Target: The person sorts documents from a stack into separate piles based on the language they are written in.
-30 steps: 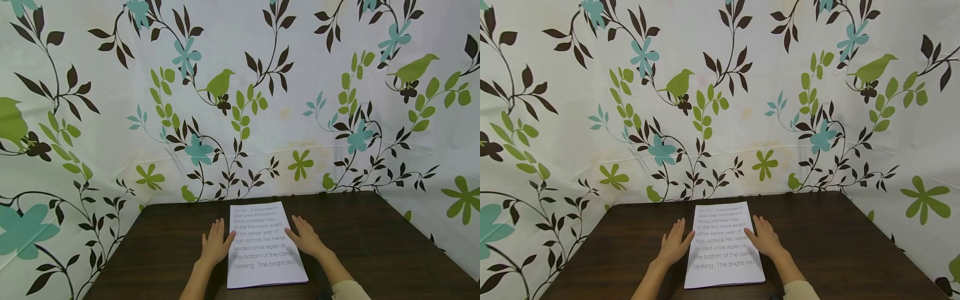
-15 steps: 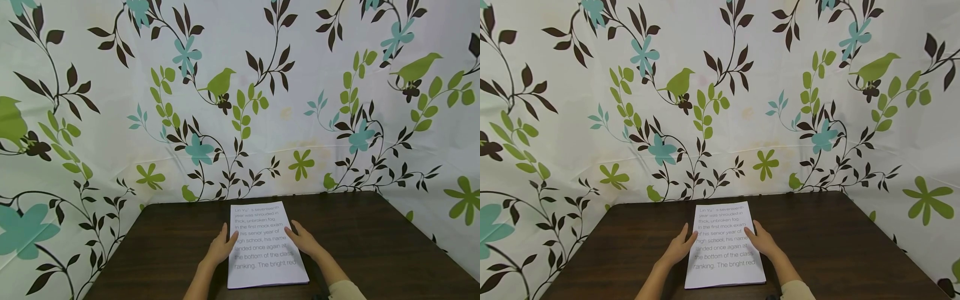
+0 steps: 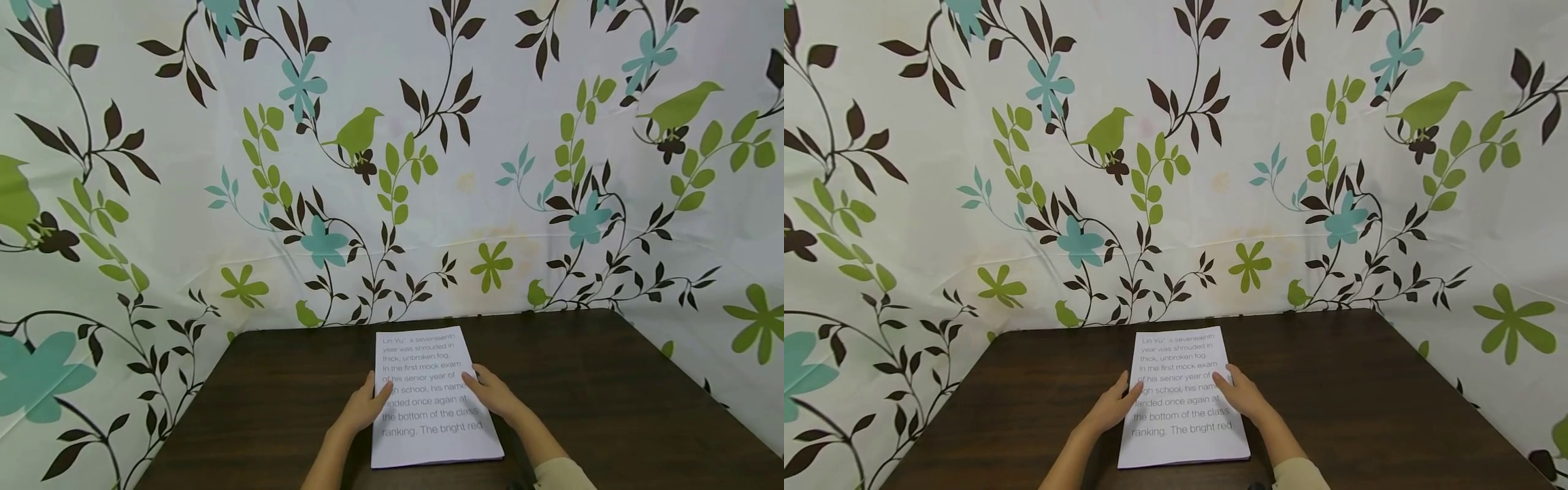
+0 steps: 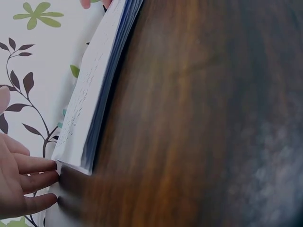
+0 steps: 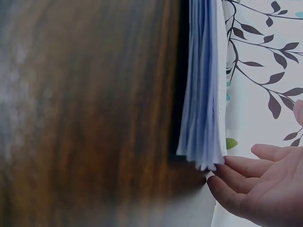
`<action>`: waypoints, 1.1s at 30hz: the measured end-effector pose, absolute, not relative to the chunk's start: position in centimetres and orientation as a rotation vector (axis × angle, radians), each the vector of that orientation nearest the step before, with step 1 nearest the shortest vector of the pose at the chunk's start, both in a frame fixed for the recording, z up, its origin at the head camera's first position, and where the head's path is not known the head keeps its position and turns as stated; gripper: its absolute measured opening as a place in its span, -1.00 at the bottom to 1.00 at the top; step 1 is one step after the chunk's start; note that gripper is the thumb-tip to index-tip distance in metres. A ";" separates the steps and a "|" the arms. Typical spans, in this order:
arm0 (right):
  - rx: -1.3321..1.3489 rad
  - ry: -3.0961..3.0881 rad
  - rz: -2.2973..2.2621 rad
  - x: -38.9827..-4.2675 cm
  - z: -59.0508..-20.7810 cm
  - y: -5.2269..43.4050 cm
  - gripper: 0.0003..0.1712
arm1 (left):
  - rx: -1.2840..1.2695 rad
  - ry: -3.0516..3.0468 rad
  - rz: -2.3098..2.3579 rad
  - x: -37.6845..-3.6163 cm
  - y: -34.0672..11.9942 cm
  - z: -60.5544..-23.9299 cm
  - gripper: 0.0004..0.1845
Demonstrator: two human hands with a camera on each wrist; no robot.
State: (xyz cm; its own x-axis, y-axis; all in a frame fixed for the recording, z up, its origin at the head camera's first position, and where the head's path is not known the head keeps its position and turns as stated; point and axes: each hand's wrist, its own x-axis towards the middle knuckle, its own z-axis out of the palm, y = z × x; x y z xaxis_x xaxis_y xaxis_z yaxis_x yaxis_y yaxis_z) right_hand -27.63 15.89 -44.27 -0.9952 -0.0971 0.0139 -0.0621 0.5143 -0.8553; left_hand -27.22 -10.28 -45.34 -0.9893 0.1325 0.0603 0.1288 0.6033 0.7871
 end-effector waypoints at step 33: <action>-0.099 2.751 -1.767 -27.8 -43.3 15.3 -0.52 | 0.016 2.670 1.909 -27.4 -10.0 -44.5 -0.52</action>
